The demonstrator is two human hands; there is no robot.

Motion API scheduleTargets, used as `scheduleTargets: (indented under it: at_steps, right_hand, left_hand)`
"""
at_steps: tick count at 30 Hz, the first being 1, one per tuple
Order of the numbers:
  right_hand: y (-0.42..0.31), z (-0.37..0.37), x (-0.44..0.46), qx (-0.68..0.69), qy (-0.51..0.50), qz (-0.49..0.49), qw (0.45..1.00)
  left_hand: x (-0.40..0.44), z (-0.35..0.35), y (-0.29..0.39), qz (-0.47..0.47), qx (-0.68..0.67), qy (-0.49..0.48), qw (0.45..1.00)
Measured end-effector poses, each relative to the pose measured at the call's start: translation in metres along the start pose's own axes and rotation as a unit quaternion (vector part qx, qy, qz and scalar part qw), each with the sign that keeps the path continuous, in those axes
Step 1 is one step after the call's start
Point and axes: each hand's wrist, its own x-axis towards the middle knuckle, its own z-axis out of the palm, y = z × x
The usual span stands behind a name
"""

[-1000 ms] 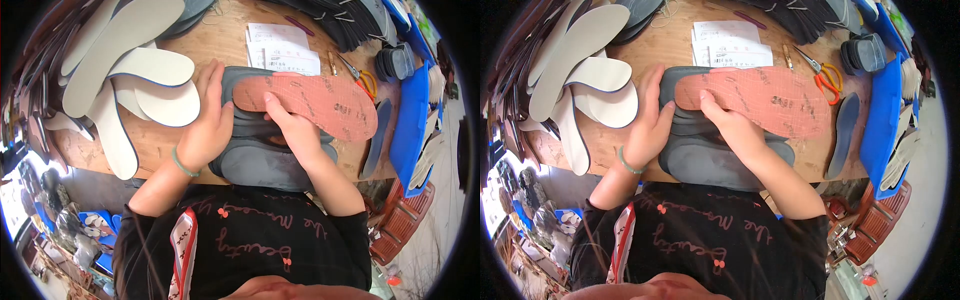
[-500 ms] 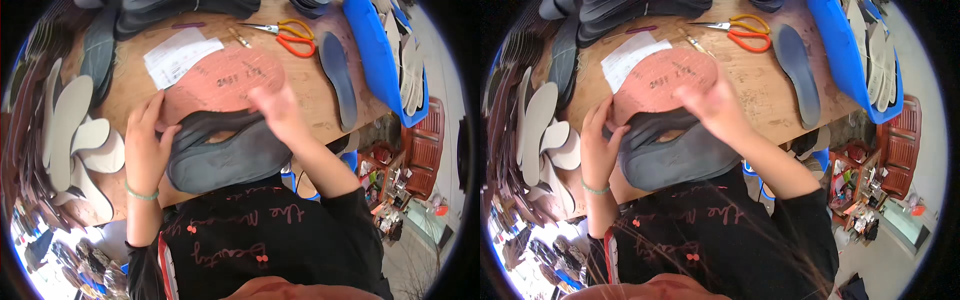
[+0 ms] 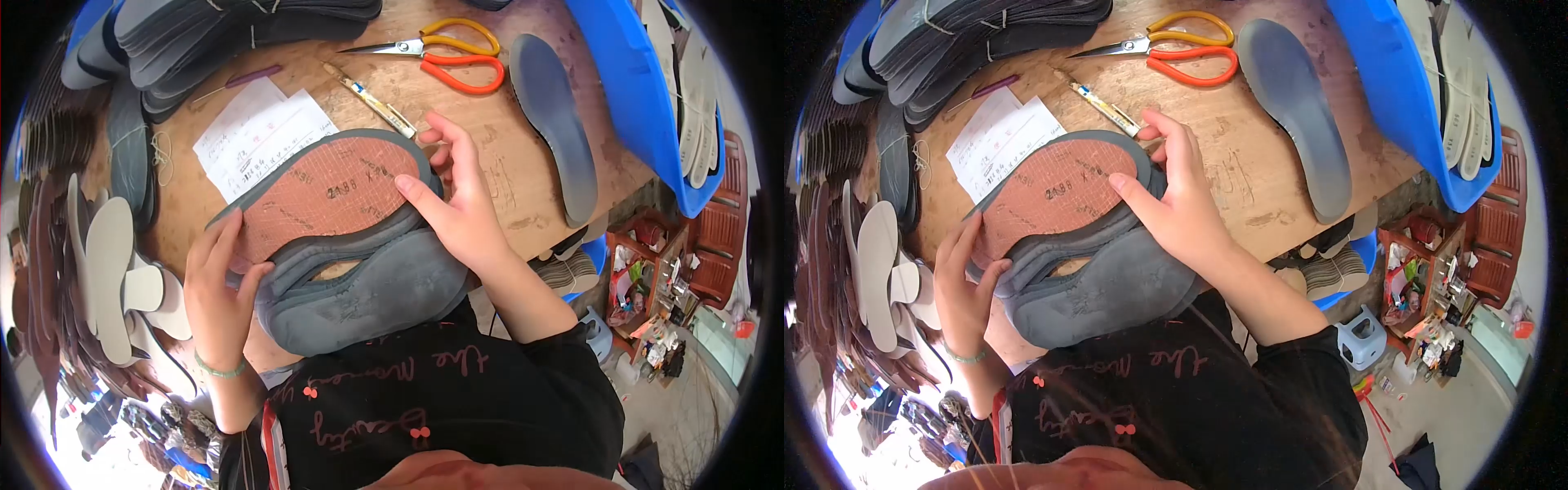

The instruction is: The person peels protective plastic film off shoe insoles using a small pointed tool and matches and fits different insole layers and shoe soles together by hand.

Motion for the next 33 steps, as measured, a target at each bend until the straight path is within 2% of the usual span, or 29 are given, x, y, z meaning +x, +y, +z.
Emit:
scheduleTargets:
  at_steps: [4,9,12,13,16,20,21,24,25,28,31,33]
  right_hand:
    - [0.003,-0.002,0.004,-0.022,-0.025,0.007,0.999]
    - [0.004,-0.009,0.010,-0.047,-0.053,-0.002,0.997]
    - [-0.008,-0.018,0.003,0.011,-0.001,0.035,0.999]
    - [-0.023,-0.023,-0.001,0.091,0.049,0.070,0.992]
    - [-0.042,-0.035,-0.015,0.080,0.105,-0.005,0.991]
    - [-0.046,-0.012,-0.036,0.230,-0.016,0.065,0.971]
    - [-0.052,-0.004,-0.035,0.292,-0.076,0.048,0.952]
    - [-0.061,0.027,-0.035,0.453,-0.079,0.055,0.886]
    - [-0.067,0.029,-0.034,0.508,-0.070,0.103,0.853]
    - [-0.070,0.036,-0.030,0.573,-0.042,0.096,0.813]
    - [-0.078,0.024,-0.031,0.555,-0.097,0.047,0.825]
    - [-0.087,0.015,-0.031,0.516,-0.131,0.018,0.846]
  left_hand:
    - [0.003,0.001,-0.003,0.014,0.014,-0.020,1.000]
    - [0.001,0.002,-0.004,0.041,0.034,0.009,0.999]
    - [-0.003,0.002,-0.008,0.056,0.006,0.038,0.998]
    - [-0.006,0.003,-0.009,0.059,-0.008,0.049,0.997]
    - [-0.017,0.003,-0.009,0.047,-0.006,0.098,0.994]
    - [-0.028,0.003,-0.004,0.056,-0.012,0.163,0.985]
    - [-0.031,0.004,0.000,0.059,-0.010,0.179,0.982]
    - [-0.039,0.005,0.015,0.066,-0.003,0.214,0.975]
    - [-0.043,0.006,0.019,0.071,0.004,0.237,0.969]
    - [-0.051,0.004,0.019,0.118,0.035,0.312,0.942]
    - [-0.064,-0.011,0.023,0.125,0.036,0.325,0.937]
    - [-0.066,-0.027,0.028,0.147,-0.027,0.327,0.933]
